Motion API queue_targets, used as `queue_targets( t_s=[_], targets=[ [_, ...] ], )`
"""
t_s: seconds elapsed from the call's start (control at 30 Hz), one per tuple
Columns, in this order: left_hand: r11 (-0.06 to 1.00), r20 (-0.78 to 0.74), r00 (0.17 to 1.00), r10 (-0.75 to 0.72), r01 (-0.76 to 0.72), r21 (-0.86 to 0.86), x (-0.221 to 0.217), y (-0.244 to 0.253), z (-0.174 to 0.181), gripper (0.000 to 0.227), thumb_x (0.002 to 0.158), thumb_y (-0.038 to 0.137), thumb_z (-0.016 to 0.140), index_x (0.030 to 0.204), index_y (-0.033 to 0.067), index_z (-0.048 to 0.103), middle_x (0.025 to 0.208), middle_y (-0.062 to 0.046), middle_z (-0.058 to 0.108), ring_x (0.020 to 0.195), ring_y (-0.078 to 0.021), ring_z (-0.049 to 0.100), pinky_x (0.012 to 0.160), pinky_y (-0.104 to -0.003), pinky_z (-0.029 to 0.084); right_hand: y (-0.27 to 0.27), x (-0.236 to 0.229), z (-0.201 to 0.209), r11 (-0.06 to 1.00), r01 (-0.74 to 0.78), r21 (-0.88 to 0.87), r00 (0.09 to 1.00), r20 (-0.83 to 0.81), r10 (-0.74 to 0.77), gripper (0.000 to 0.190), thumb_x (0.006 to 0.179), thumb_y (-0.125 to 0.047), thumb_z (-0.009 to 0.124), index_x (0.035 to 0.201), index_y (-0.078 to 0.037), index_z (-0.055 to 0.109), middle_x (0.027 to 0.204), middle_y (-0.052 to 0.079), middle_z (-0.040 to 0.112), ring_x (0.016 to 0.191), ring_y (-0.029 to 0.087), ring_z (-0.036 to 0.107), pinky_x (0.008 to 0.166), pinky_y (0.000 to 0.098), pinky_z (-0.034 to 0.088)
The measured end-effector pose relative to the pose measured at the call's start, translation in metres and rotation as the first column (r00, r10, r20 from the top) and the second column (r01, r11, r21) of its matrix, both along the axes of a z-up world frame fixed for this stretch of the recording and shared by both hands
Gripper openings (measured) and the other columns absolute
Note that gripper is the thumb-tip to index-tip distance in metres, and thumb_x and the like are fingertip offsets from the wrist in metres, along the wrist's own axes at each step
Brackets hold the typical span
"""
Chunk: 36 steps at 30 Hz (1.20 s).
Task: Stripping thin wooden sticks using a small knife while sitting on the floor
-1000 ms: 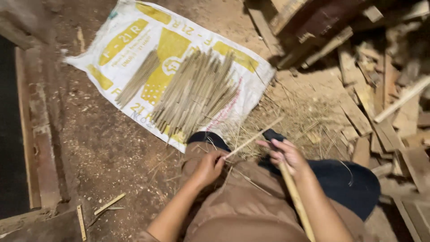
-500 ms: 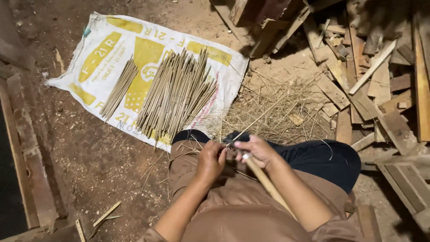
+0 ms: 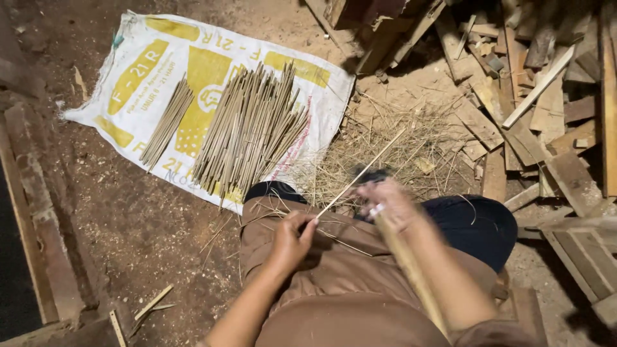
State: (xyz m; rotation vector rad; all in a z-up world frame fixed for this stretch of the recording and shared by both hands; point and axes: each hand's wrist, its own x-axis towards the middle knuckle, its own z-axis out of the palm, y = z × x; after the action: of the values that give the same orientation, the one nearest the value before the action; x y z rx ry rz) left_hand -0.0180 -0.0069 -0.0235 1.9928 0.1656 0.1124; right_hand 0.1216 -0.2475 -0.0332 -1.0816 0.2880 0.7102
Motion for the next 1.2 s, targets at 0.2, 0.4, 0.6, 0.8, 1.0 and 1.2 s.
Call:
queue_targets(
  t_s=[0.2,0.4,0.6,0.8,1.0,1.2],
  targets=[
    [1.000,0.014,1.000,-0.016,0.016,-0.011,0.003,-0.006,-0.004,0.006,0.088,0.010,0.075,0.087,0.0046,0.078,0.077,-0.019,0.070,0.081,-0.0407,0.070,0.073,-0.044,0.055,0.024,0.000,0.035,0.996,-0.082,0.033,0.995,-0.052,0.084,0.017,0.086,0.005,0.074,0.100,-0.001,0.065,0.082,0.022,0.073,0.047,0.035,0.070,0.035,0.0421,0.060],
    [0.993,-0.082,0.989,-0.120,0.118,-0.029,-0.024,0.013,0.003,0.014,0.094,0.015,0.068,0.095,0.0072,0.079,0.081,-0.018,0.073,0.087,-0.0400,0.072,0.076,-0.043,0.057,-0.096,0.081,0.058,0.971,0.230,-0.064,0.962,0.166,-0.217,0.016,0.096,-0.014,0.068,0.109,-0.012,0.060,0.104,0.012,0.075,0.051,0.003,0.065,0.040,0.0096,0.052],
    [0.993,-0.027,0.997,-0.075,0.077,0.089,0.008,-0.020,-0.003,0.015,0.095,0.011,0.066,0.096,0.0002,0.077,0.082,-0.025,0.073,0.086,-0.0464,0.070,0.073,-0.049,0.055,0.031,-0.038,-0.019,0.998,-0.049,-0.040,0.985,-0.165,0.042,0.026,0.086,0.000,0.079,0.100,-0.003,0.057,0.080,0.023,0.070,0.044,0.034,0.067,0.033,0.0415,0.056],
    [0.992,-0.004,0.992,-0.127,0.127,-0.005,-0.015,0.003,-0.002,0.013,0.092,0.010,0.067,0.095,0.0038,0.078,0.084,-0.021,0.076,0.088,-0.0438,0.072,0.077,-0.047,0.057,-0.017,0.035,0.071,0.997,0.043,-0.057,0.999,-0.007,-0.043,0.015,0.088,-0.007,0.075,0.095,-0.010,0.062,0.079,0.012,0.072,0.045,0.017,0.064,0.035,0.0278,0.053],
    [0.998,-0.102,0.993,-0.052,0.047,-0.050,-0.022,0.008,-0.011,0.023,0.096,0.015,0.059,0.108,0.0093,0.078,0.101,-0.008,0.080,0.093,-0.0218,0.075,0.082,-0.035,0.059,-0.121,0.098,0.018,0.988,0.139,-0.062,0.987,0.094,-0.133,0.025,0.087,-0.008,0.067,0.082,-0.020,0.045,0.128,0.015,0.072,0.049,-0.004,0.039,0.042,0.0105,0.037],
    [0.998,-0.099,0.994,-0.047,0.042,-0.050,0.009,-0.022,-0.001,0.017,0.096,0.014,0.065,0.099,0.0049,0.079,0.089,-0.019,0.077,0.093,-0.0402,0.073,0.080,-0.045,0.057,0.042,-0.047,-0.030,0.987,-0.127,0.099,0.954,-0.260,0.149,0.010,0.091,-0.003,0.076,0.089,-0.007,0.067,0.076,0.020,0.072,0.043,0.029,0.065,0.035,0.0373,0.055]
  ],
)
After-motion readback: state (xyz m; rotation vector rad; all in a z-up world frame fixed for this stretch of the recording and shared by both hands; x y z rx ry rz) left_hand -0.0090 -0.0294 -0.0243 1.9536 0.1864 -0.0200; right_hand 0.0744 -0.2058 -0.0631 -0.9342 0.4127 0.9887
